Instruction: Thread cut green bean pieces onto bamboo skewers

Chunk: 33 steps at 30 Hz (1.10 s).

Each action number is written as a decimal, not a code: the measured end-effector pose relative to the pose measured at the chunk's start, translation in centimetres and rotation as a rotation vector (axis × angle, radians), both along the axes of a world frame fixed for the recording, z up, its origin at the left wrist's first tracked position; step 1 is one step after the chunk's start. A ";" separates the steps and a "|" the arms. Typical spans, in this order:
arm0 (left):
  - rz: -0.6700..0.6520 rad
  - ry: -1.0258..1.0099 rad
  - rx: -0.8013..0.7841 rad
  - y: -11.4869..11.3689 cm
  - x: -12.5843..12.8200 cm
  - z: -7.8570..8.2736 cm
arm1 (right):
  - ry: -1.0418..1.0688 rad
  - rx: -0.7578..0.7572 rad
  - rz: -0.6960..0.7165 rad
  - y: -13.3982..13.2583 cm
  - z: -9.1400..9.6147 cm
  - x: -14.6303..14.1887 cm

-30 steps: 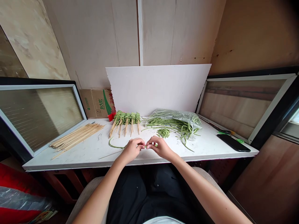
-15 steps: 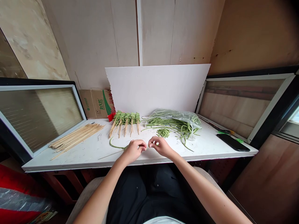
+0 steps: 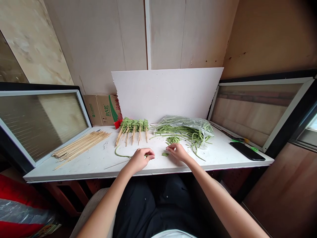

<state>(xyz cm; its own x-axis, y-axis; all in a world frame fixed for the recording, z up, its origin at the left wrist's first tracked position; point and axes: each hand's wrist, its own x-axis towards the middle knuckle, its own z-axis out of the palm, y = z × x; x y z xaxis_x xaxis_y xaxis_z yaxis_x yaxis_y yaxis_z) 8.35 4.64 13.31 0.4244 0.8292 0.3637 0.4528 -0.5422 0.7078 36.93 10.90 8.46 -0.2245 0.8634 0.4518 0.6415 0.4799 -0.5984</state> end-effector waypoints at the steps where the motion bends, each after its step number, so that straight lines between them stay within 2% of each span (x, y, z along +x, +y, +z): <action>1: -0.004 0.003 0.003 0.0 0.1 -0.1 | -0.004 -0.007 0.013 -0.1 -0.2 -0.2; 6: -0.005 0.015 -0.006 0.2 0.0 -0.3 | -0.020 -0.041 0.095 -0.8 -0.3 -0.9; 11: 0.008 0.042 0.006 0.4 -0.2 -0.5 | -0.012 0.002 0.053 -0.9 0.2 -1.0; 15: 0.013 0.075 0.073 0.3 -0.2 -0.5 | 0.049 0.011 0.042 -1.2 1.1 -1.4; 18: 0.009 0.077 0.080 0.3 -0.2 -0.5 | 0.092 -0.036 0.134 -1.9 2.1 -2.2; 23: 0.017 0.062 -0.018 0.4 -0.1 -0.9 | 0.112 -0.068 0.316 -4.0 3.6 -4.1; 28: -0.028 0.057 -0.058 0.3 0.1 -0.9 | 0.102 -0.034 0.361 -5.2 4.0 -5.6; 33: -0.032 0.065 -0.051 0.2 0.2 -0.7 | 0.075 0.030 0.358 -5.2 3.8 -5.8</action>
